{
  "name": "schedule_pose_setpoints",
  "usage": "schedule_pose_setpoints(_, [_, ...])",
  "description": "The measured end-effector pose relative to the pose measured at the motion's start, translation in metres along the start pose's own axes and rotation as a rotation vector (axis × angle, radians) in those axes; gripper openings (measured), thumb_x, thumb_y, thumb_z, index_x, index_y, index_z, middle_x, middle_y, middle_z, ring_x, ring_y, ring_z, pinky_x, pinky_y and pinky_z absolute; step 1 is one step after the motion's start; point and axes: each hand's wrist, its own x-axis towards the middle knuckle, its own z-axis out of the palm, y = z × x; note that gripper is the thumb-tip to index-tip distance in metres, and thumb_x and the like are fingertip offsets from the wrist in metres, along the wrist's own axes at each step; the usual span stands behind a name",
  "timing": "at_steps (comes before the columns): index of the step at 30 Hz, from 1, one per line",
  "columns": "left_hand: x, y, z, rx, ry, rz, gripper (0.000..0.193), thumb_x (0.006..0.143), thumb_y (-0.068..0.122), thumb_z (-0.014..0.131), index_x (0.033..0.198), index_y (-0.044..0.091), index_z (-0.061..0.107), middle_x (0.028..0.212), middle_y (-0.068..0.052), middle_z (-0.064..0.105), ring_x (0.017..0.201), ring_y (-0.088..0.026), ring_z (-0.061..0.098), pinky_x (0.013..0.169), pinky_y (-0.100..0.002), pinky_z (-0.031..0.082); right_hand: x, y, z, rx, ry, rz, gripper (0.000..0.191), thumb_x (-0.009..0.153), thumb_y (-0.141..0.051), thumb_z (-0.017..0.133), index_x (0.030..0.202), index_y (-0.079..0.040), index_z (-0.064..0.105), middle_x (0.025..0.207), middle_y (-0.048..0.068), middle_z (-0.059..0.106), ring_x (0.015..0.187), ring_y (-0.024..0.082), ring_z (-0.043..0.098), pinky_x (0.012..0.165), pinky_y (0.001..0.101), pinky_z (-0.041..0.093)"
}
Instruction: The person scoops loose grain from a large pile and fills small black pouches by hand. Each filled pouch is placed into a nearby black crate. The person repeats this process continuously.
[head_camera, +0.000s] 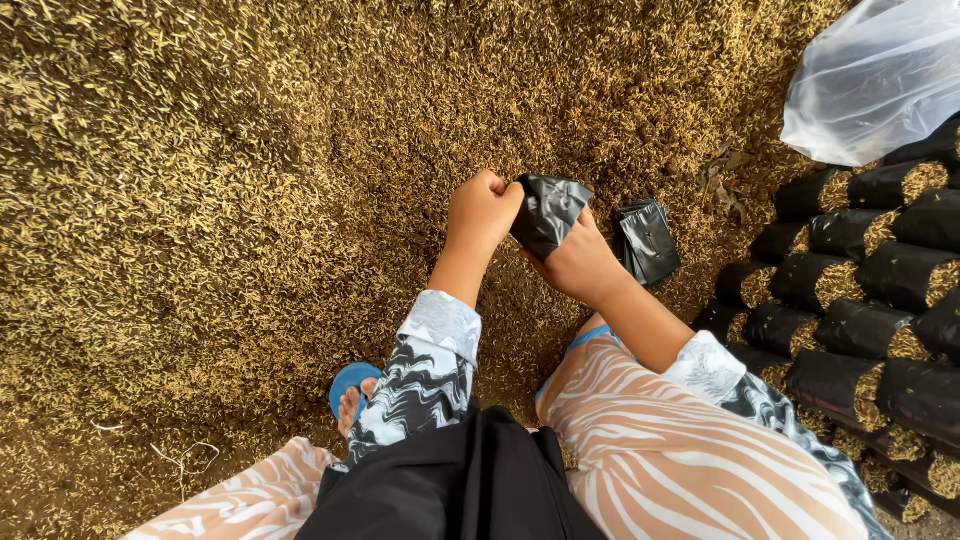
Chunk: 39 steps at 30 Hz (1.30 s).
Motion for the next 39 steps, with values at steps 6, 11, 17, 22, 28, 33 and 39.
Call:
schedule_pose_setpoints(6, [0.001, -0.022, 0.003, -0.074, 0.02, -0.082, 0.008, 0.089, 0.013, 0.067, 0.087, 0.006, 0.07, 0.074, -0.007, 0.073, 0.06, -0.017, 0.068, 0.057, -0.034, 0.055, -0.019, 0.003, 0.024, 0.201, 0.17, 0.041, 0.048, 0.09, -0.041, 0.074, 0.126, -0.01, 0.064, 0.125, 0.016, 0.065, 0.122, 0.042, 0.054, 0.106, 0.0504, 0.042])
schedule_pose_setpoints(11, [-0.011, -0.021, 0.0, -0.084, 0.077, 0.093, 0.008, 0.086, 0.011, 0.07, 0.092, 0.006, 0.072, 0.074, -0.005, 0.074, 0.06, -0.014, 0.068, 0.056, -0.032, 0.054, -0.02, 0.017, 0.063, 1.581, 0.332, 0.844, 0.044, 0.104, -0.041, 0.063, 0.124, -0.002, 0.061, 0.114, 0.011, 0.069, 0.103, 0.026, 0.067, 0.097, 0.0447, 0.051])
schedule_pose_setpoints(17, [-0.026, -0.011, -0.009, -0.102, 0.002, 0.064, 0.021, 0.085, 0.01, 0.072, 0.105, 0.005, 0.07, 0.074, -0.005, 0.072, 0.06, -0.014, 0.067, 0.057, -0.031, 0.054, -0.005, 0.036, 0.054, 2.036, 0.427, 0.996, 0.041, 0.108, -0.035, 0.049, 0.122, 0.001, 0.064, 0.119, 0.013, 0.071, 0.109, 0.028, 0.07, 0.103, 0.0443, 0.055])
schedule_pose_setpoints(22, [-0.03, -0.014, -0.018, -0.086, -0.078, 0.033, 0.019, 0.088, 0.01, 0.069, 0.106, 0.005, 0.071, 0.076, -0.003, 0.072, 0.063, -0.014, 0.068, 0.058, -0.031, 0.055, 0.009, 0.019, 0.031, 2.086, 0.36, 1.055, 0.04, 0.109, -0.037, 0.044, 0.125, -0.005, 0.061, 0.123, 0.014, 0.069, 0.111, 0.031, 0.069, 0.106, 0.0504, 0.053])
schedule_pose_setpoints(28, [-0.041, -0.008, -0.026, 0.062, 0.111, 0.213, 0.038, 0.089, 0.024, 0.075, 0.119, 0.006, 0.061, 0.105, -0.013, 0.062, 0.085, -0.027, 0.066, 0.07, -0.038, 0.055, 0.02, 0.008, 0.014, 1.971, 0.116, 1.001, 0.071, 0.102, -0.063, 0.027, 0.131, -0.007, 0.061, 0.126, 0.009, 0.069, 0.119, 0.026, 0.065, 0.106, 0.0495, 0.048])
schedule_pose_setpoints(33, [-0.073, -0.002, -0.011, 0.227, 0.142, 0.418, 0.054, 0.071, 0.028, 0.081, 0.112, 0.004, 0.057, 0.106, -0.018, 0.059, 0.092, -0.038, 0.065, 0.072, -0.047, 0.055, 0.029, 0.001, 0.029, 1.886, -0.062, 0.917, 0.084, 0.1, -0.073, 0.024, 0.134, -0.005, 0.061, 0.126, 0.011, 0.067, 0.117, 0.027, 0.062, 0.104, 0.0454, 0.048])
schedule_pose_setpoints(39, [-0.061, -0.024, -0.001, 0.259, -0.019, 0.216, 0.022, 0.093, 0.019, 0.066, 0.112, 0.008, 0.059, 0.109, -0.014, 0.066, 0.091, -0.037, 0.069, 0.077, -0.049, 0.056, 0.03, -0.004, 0.055, 1.796, -0.219, 1.071, 0.073, 0.096, -0.067, 0.028, 0.133, -0.013, 0.059, 0.125, 0.006, 0.069, 0.117, 0.022, 0.064, 0.103, 0.0465, 0.049])
